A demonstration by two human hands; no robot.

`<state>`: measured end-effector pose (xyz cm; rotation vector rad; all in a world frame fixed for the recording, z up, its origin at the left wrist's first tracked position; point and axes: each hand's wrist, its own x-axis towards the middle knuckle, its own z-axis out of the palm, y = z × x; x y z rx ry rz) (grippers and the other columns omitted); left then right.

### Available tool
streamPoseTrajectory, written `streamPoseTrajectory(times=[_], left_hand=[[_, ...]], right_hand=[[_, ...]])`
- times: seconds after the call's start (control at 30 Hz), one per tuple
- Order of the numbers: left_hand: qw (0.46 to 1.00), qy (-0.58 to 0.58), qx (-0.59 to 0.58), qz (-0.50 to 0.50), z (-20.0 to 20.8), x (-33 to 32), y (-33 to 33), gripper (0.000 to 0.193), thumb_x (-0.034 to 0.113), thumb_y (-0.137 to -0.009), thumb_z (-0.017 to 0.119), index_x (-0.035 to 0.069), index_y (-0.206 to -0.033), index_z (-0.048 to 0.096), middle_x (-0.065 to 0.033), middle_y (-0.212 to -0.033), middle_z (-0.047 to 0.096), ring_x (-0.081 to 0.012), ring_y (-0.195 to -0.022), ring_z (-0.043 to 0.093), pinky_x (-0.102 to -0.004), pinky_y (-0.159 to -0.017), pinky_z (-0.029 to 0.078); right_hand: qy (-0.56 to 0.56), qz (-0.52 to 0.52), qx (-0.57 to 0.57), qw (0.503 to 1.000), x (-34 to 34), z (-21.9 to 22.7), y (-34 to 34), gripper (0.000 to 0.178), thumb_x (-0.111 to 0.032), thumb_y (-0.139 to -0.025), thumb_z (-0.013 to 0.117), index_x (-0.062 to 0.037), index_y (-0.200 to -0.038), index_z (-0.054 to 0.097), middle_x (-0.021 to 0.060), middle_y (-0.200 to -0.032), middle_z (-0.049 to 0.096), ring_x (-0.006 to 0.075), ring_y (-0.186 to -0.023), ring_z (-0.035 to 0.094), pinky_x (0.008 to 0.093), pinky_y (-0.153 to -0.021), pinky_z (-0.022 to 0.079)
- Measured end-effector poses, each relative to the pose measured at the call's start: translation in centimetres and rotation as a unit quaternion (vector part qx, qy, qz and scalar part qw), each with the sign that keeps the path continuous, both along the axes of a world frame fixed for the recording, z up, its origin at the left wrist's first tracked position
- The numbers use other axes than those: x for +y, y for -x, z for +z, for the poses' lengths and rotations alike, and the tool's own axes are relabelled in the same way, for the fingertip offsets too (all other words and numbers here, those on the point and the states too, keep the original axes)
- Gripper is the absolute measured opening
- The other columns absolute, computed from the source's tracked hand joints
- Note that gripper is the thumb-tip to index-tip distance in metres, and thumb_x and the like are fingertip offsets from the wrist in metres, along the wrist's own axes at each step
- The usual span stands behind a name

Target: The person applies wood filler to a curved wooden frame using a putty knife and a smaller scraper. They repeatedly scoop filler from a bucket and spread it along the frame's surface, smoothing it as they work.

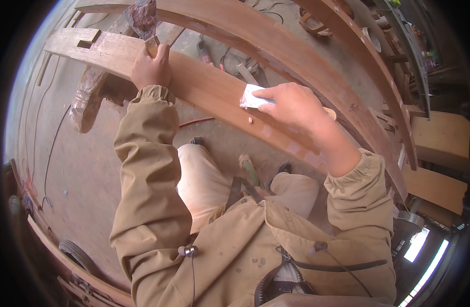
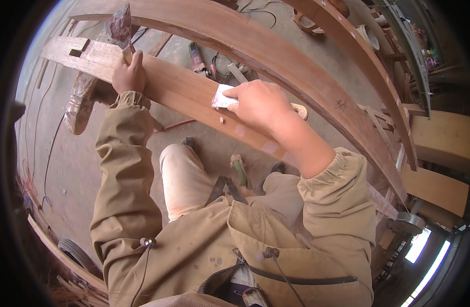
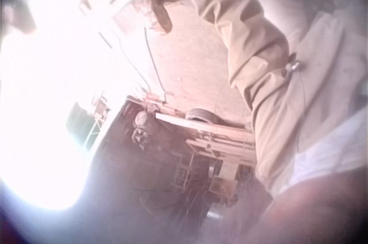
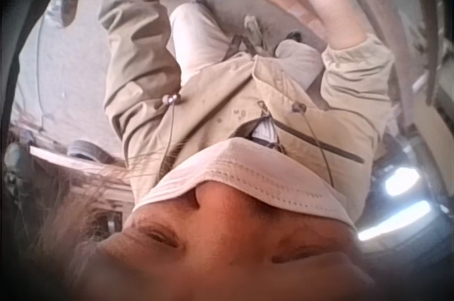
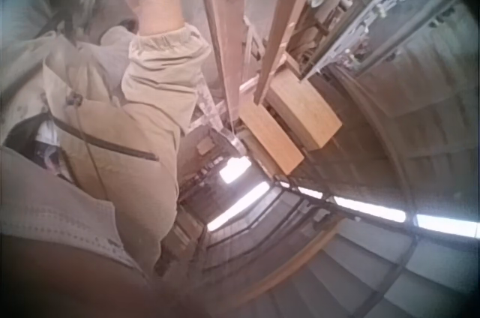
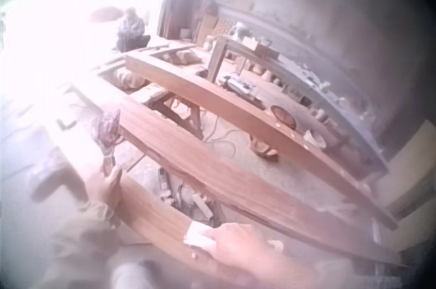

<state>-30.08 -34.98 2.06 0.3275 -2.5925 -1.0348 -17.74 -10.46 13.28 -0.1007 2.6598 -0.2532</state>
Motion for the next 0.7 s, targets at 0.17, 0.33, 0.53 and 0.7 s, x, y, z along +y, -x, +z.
streamPoseTrajectory(times=[0.17, 0.33, 0.53, 0.7], left_hand=[[0.999, -0.025, -0.036, 0.017, 1.1, 0.3, -0.5, 0.045, 0.047, -0.074, 0.05, 0.008, -0.089, 0.066, -0.0205, -0.087, 0.064, -0.0395, -0.086, 0.06, -0.0454, -0.076, 0.045], [0.999, -0.025, -0.024, 0.016, 1.0, 0.3, -0.7, 0.045, 0.048, -0.074, 0.05, 0.008, -0.09, 0.065, -0.0207, -0.087, 0.064, -0.0397, -0.086, 0.06, -0.0458, -0.076, 0.045], [0.999, -0.003, -0.036, 0.015, 0.6, 0.1, -0.2, 0.045, 0.048, -0.074, 0.05, 0.009, -0.09, 0.065, -0.0196, -0.087, 0.065, -0.0386, -0.086, 0.06, -0.0455, -0.076, 0.045], [1.0, -0.004, -0.005, 0.001, 0.1, -0.1, -0.3, 0.045, 0.048, -0.074, 0.05, 0.009, -0.089, 0.065, -0.0204, -0.087, 0.064, -0.0392, -0.086, 0.06, -0.0454, -0.076, 0.045]], right_hand=[[-0.001, -0.027, 0.009, 1.0, 0.9, -1.5, -2.1, 0.033, -0.027, -0.081, 0.059, -0.0253, -0.113, 0.065, 0.0134, -0.094, 0.066, 0.0302, -0.087, 0.062, 0.0394, -0.079, 0.049], [-0.009, 0.04, 0.028, 0.999, 1.0, -0.3, -0.8, 0.032, -0.027, -0.082, 0.059, -0.0241, -0.114, 0.064, 0.0121, -0.093, 0.067, 0.0288, -0.089, 0.062, 0.0387, -0.078, 0.049], [-0.057, 0.032, -0.031, 0.997, 0.0, 0.2, -0.2, 0.031, -0.024, -0.083, 0.058, -0.0235, -0.113, 0.065, 0.0088, -0.094, 0.067, 0.0264, -0.091, 0.062, 0.0373, -0.08, 0.049], [-0.063, 0.006, -0.047, 0.997, 1.4, 1.4, -0.1, 0.03, -0.027, -0.081, 0.059, -0.021, -0.11, 0.067, 0.0104, -0.095, 0.066, 0.0282, -0.089, 0.061, 0.0377, -0.078, 0.048]])
